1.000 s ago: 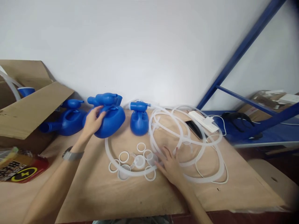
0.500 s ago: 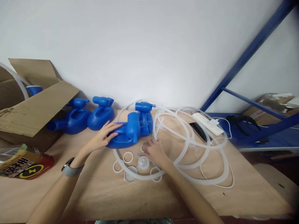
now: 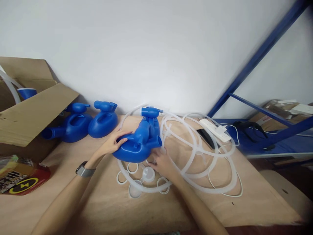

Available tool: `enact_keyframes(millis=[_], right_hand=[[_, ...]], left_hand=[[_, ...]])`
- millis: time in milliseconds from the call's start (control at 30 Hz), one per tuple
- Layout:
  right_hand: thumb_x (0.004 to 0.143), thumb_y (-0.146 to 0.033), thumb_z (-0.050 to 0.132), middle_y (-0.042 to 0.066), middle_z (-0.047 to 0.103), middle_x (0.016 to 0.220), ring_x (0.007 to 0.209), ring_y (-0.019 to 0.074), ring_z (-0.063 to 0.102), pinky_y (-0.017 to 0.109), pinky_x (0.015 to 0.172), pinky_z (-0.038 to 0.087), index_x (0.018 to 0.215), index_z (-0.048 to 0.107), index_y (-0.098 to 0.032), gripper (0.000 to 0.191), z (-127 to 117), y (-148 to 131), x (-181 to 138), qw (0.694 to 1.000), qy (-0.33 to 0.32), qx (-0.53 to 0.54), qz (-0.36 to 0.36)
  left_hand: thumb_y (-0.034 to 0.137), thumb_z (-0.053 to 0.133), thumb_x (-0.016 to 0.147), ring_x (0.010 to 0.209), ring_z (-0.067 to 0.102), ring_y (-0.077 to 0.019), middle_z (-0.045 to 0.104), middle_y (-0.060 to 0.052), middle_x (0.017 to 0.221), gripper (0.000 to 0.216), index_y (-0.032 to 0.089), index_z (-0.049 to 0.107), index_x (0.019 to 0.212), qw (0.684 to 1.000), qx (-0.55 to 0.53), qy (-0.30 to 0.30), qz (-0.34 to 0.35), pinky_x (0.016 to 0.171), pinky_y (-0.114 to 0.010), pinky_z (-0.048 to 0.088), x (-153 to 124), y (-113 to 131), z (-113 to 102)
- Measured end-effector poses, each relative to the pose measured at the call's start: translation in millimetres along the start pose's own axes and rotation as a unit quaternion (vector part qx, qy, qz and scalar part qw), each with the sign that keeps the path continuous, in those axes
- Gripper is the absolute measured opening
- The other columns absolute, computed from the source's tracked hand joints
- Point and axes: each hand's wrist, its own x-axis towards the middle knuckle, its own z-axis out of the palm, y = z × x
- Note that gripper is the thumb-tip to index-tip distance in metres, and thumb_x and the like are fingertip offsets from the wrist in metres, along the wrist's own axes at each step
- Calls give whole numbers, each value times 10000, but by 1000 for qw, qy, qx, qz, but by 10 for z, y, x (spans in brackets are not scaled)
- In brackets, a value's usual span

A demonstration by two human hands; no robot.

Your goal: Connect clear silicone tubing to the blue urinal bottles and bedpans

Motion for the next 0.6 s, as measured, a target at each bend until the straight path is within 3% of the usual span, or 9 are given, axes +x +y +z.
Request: enact_keyframes(millis=[333, 467, 600], right_hand=[[829, -540, 785, 83, 788, 986, 1094, 325, 655, 595, 1216, 256, 974, 757, -228, 345, 54, -95, -8, 998, 37, 15, 47], [796, -490, 834, 72, 787, 1032, 1109, 312, 668, 627, 1254, 166, 969, 739, -215, 339, 17, -133, -23, 997, 27, 45, 59], [876, -389, 794, 68, 780, 1102, 1158, 301, 661, 661, 1269, 119, 842, 693, -219, 201, -43, -139, -36, 997, 9, 67, 25]], left_hand=[[551, 577, 1001, 1222, 698, -335, 752, -148, 1294, 490, 187, 733, 1290, 1000, -17, 24, 11, 1114, -490, 531, 157, -82, 180], [578, 676, 929, 1185, 705, -340, 759, -150, 1258, 513, 181, 734, 1248, 999, -7, 46, 3, 1090, -489, 541, 149, -89, 238], [623, 695, 895, 1140, 711, -334, 765, -157, 1216, 545, 172, 737, 1199, 999, 10, 47, -9, 1052, -482, 555, 175, -113, 258]])
